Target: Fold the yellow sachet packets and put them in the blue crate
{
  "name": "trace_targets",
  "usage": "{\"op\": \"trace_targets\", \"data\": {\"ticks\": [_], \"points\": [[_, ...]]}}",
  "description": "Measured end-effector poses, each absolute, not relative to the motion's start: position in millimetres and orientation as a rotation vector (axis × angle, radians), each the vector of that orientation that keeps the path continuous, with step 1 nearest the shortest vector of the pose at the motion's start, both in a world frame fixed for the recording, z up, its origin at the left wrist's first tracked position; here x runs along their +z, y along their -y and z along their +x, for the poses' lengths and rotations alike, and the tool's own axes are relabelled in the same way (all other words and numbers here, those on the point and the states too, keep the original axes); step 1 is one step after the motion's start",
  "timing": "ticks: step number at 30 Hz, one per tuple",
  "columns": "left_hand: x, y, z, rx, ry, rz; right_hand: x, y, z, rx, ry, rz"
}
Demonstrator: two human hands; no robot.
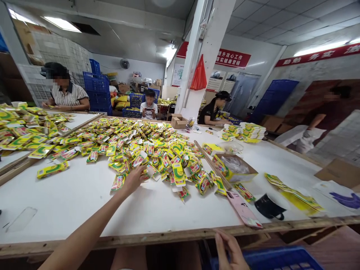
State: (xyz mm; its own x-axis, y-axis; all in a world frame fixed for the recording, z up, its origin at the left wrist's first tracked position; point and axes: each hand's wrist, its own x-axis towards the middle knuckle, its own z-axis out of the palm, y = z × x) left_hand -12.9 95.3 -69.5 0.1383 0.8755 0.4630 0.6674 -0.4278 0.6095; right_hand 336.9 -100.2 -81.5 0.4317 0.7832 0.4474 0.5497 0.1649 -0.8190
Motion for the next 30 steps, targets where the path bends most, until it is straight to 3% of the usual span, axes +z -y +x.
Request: {"op": "trace_targets", "data": {"ticks": [5, 12, 30], "points": [[-85, -13, 35, 1.457, -1.173, 1.432, -88, 62, 262, 0.543, 1.262, -1.296], [-104, 32, 57, 1.271, -1.115, 1.344, -103, 25, 211, 0.952, 1.420, -1.074], [-91, 21, 69, 1.306, -1.132, 1.543, -84, 15, 218, 0.825, 1.587, -1.018]]}}
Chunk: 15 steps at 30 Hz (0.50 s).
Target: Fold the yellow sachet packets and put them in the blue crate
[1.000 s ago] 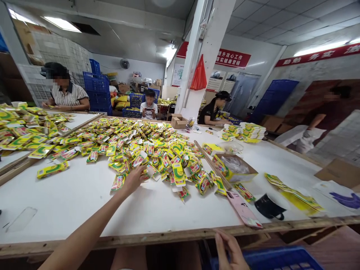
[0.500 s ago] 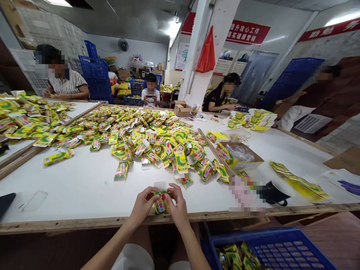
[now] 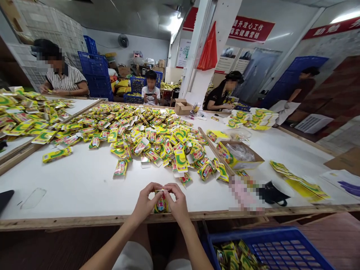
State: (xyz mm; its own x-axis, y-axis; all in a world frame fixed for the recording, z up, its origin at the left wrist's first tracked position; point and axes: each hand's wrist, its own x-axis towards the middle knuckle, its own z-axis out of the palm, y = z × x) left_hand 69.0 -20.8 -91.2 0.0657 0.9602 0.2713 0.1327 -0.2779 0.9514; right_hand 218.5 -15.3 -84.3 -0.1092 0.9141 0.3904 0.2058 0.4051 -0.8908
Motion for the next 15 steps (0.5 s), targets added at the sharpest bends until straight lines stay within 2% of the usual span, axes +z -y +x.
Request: {"op": "trace_targets", "data": {"ticks": [15], "points": [[-90, 17, 80, 1.359, -1.249, 1.414, -89, 11, 218, 0.768, 1.501, -1.090]]}}
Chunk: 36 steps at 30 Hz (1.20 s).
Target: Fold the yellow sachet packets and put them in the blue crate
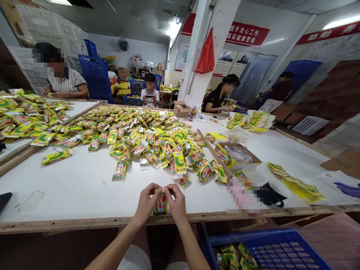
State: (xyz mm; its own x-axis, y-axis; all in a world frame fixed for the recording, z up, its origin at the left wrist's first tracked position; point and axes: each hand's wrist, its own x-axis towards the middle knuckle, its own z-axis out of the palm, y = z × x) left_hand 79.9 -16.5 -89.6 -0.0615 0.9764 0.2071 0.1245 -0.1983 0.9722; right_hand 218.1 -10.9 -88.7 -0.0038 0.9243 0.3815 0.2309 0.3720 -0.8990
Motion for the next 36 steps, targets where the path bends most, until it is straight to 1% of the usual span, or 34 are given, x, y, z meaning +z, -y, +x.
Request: {"op": "trace_targets", "data": {"ticks": [4, 6, 9, 14, 17, 20, 24, 27, 31, 36], "points": [[-96, 24, 74, 1.325, -1.193, 1.521, -100, 16, 214, 0.898, 1.509, -1.029], [-98, 29, 70, 1.318, -1.157, 1.598, -99, 20, 215, 0.881, 1.516, -1.013], [-101, 34, 67, 1.312, -1.140, 1.624, -80, 31, 248, 0.649, 1.518, -1.108], [-102, 34, 67, 1.282, -1.318, 1.493, -30, 66, 390, 0.236, 1.623, -1.604], [-101, 34, 70, 1.205, -1.329, 1.517, -18, 76, 440, 0.041, 1.736, -1.728], [-102, 34, 71, 1.160, -1.338, 1.549, -32, 54, 418, 0.027, 1.759, -1.634], [-107, 36, 70, 1.173, -1.374, 1.563, -74, -15, 340, 0.064, 1.815, -1.415], [-108, 38, 70, 1.197, -1.378, 1.598, -92, -67, 296, 0.098, 1.884, -1.357], [-106, 38, 71, 1.211, -1.371, 1.626, -81, -101, 280, 0.134, 1.922, -1.338], [-108, 38, 71, 1.260, -1.322, 1.607, -42, -79, 281, 0.062, 1.840, -1.282]]}}
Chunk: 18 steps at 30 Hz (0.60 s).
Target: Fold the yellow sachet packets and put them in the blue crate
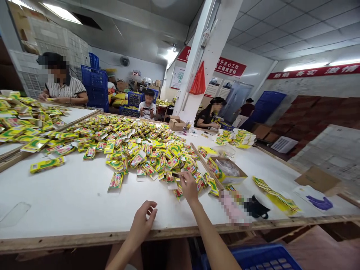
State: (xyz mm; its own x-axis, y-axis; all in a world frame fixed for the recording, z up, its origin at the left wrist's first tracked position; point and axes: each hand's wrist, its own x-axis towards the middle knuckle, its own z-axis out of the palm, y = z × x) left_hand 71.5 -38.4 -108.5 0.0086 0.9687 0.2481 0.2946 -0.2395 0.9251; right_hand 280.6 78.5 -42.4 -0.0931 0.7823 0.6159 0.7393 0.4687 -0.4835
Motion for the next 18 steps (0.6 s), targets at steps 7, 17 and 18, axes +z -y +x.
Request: {"op": "trace_targets", "data": {"ticks": [7, 17, 18], "points": [[-118, 34, 68, 1.509, -1.264, 1.660, -33, -13, 248, 0.401, 1.819, -1.223], [-116, 37, 67, 1.539, -1.164, 1.669, -50, 3, 228, 0.580, 1.889, -1.175], [-115, 38, 67, 1.500, -1.107, 1.640, -53, 3, 226, 0.608, 1.864, -1.161]]}}
